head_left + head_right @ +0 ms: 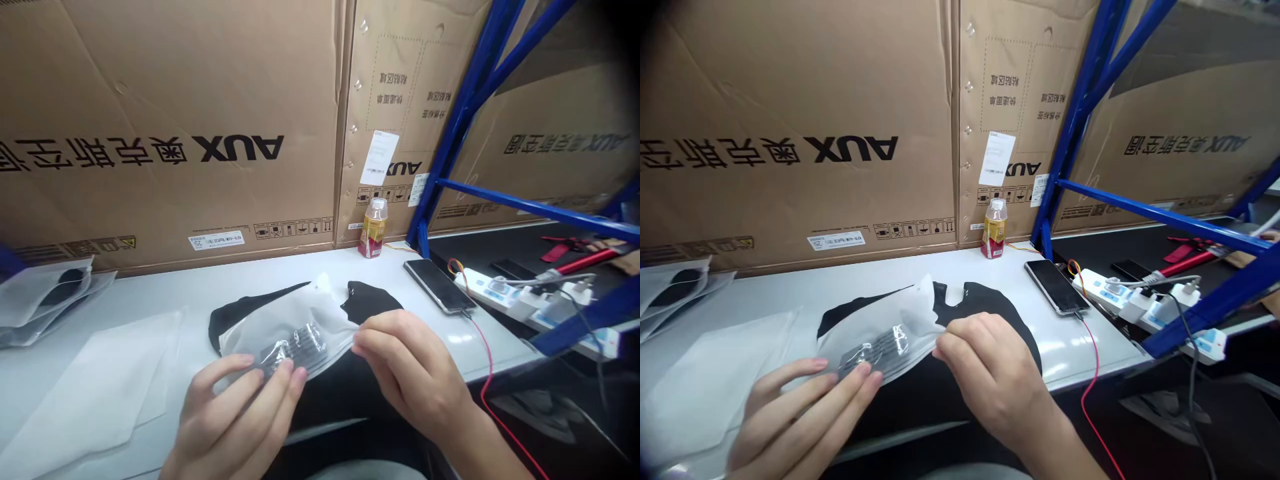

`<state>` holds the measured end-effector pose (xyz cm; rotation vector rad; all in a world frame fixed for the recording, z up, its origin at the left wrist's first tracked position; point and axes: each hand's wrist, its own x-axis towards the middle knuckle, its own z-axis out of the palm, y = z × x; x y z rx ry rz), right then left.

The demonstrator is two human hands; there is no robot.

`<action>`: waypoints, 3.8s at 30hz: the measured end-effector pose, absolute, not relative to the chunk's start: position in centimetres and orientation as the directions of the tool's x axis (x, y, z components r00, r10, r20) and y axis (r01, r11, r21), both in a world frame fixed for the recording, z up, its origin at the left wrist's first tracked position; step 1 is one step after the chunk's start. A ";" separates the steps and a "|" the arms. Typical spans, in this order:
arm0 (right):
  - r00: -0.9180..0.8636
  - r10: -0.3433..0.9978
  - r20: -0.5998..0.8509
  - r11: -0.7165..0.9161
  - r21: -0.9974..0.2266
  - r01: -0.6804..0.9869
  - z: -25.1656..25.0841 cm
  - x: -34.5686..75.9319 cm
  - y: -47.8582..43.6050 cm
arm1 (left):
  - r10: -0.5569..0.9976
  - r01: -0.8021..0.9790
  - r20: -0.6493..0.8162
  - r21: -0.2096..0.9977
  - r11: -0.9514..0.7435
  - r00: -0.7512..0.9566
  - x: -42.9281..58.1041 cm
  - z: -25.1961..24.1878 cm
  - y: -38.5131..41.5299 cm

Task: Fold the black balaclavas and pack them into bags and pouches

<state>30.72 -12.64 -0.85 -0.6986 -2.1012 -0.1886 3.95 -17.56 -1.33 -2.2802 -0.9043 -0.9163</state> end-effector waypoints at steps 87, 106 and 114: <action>-0.351 0.878 0.325 0.472 -0.463 0.750 -3.2 35.2 -1.3 | 0.893 0.901 0.132 -0.011 -0.434 0.431 0.1 -7.2 -12.3; -0.643 0.724 0.251 0.687 -0.177 0.705 -1.1 27.5 -0.6 | 0.956 0.968 0.149 -0.047 -0.247 0.251 -5.9 -3.0 -4.7; -0.656 0.709 0.259 0.698 -0.127 0.705 -3.0 26.7 1.0 | 0.882 0.952 0.362 -0.150 -0.266 0.303 -5.8 -1.4 -5.3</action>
